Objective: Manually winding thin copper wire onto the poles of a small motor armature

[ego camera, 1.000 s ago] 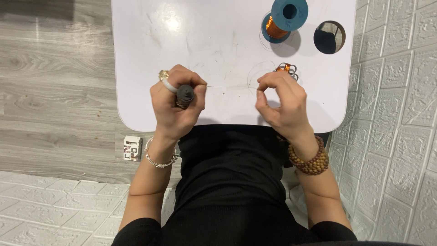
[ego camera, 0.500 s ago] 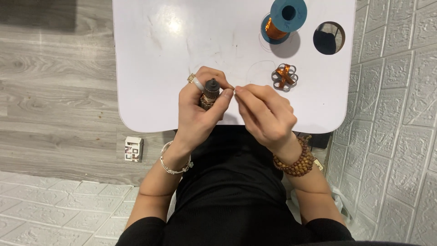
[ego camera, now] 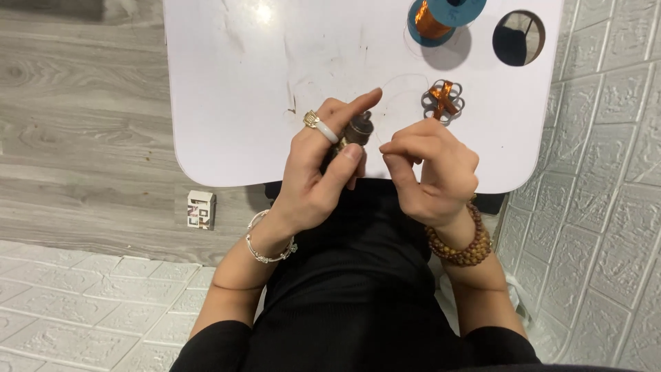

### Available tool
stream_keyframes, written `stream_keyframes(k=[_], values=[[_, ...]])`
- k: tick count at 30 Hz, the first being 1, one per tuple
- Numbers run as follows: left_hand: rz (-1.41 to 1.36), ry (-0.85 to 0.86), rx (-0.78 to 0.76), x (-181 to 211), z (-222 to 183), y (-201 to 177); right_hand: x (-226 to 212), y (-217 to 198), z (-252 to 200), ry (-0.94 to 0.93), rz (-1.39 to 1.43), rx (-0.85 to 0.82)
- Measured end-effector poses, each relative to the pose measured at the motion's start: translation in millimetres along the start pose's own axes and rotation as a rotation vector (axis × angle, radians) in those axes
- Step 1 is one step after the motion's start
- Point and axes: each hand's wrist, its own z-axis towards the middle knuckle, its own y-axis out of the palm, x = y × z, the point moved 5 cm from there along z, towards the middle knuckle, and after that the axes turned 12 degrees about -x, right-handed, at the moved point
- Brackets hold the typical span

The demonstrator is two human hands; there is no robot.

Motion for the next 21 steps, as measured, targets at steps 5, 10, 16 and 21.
stream_keyframes(k=[5, 10, 16, 21], values=[[0.119, 0.126, -0.029, 6.2, -1.8, 2.6, 6.5, -3.4, -1.0, 0.086, 0.149, -0.02], [0.111, 0.141, -0.02, 2.0, -1.5, 1.1, 6.4, -5.9, -3.2, 0.085, 0.143, 0.004], [0.102, 0.063, 0.019, -2.0, -5.2, 4.8, 2.3, -5.5, -17.4, -0.112, -0.165, 0.121], [0.097, 0.043, -0.016, 3.1, -4.4, 12.7, -15.2, 3.3, -14.8, -0.377, -0.565, 0.105]])
